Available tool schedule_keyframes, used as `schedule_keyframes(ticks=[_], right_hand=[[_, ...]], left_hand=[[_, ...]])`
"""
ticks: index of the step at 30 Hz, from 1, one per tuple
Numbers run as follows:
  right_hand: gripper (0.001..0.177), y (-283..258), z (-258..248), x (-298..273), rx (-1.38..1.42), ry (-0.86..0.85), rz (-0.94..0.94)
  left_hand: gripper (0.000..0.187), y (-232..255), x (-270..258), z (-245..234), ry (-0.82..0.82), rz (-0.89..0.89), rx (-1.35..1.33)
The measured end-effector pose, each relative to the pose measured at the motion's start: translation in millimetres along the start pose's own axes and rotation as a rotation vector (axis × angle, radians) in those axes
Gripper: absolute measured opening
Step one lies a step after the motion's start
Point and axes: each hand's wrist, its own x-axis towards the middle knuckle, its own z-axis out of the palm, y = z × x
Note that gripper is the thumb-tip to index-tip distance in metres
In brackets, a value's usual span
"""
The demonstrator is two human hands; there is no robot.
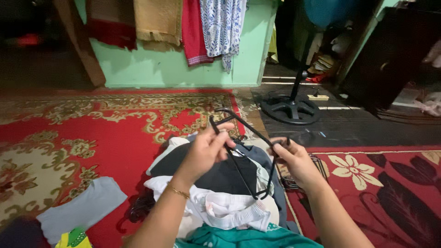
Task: The person folds several pieces of clothing on a red patterned rug. They fold a black garment, a yellow patterned shirt, a white pair of shorts, and a gray t-shirt, placing each folded item into a neat pile.
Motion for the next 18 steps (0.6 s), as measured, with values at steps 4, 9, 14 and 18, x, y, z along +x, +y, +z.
schedule_keyframes(ticks=[4,9,14,18], right_hand=[[0.035,11.9,-12.3,0.3,0.053,0.249,0.301],[0.056,31.8,-54.1,-13.9,0.333,0.041,0.354],[0.034,57.6,-104.1,-26.0,0.411,0.214,0.331],[0.041,96.2,-147.6,-37.1,0.359,0.371,0.434]], left_hand=[[0.02,-20.4,-4.4,54.8,0.031,0.427,0.391],[0.024,-61.6,-19.4,123.7,-0.195,0.395,0.69],[0.023,-112.8,-21.5,173.7,-0.317,0.315,0.682],[0.044,-164.1,-19.9,204.2,-0.35,0.158,0.713]])
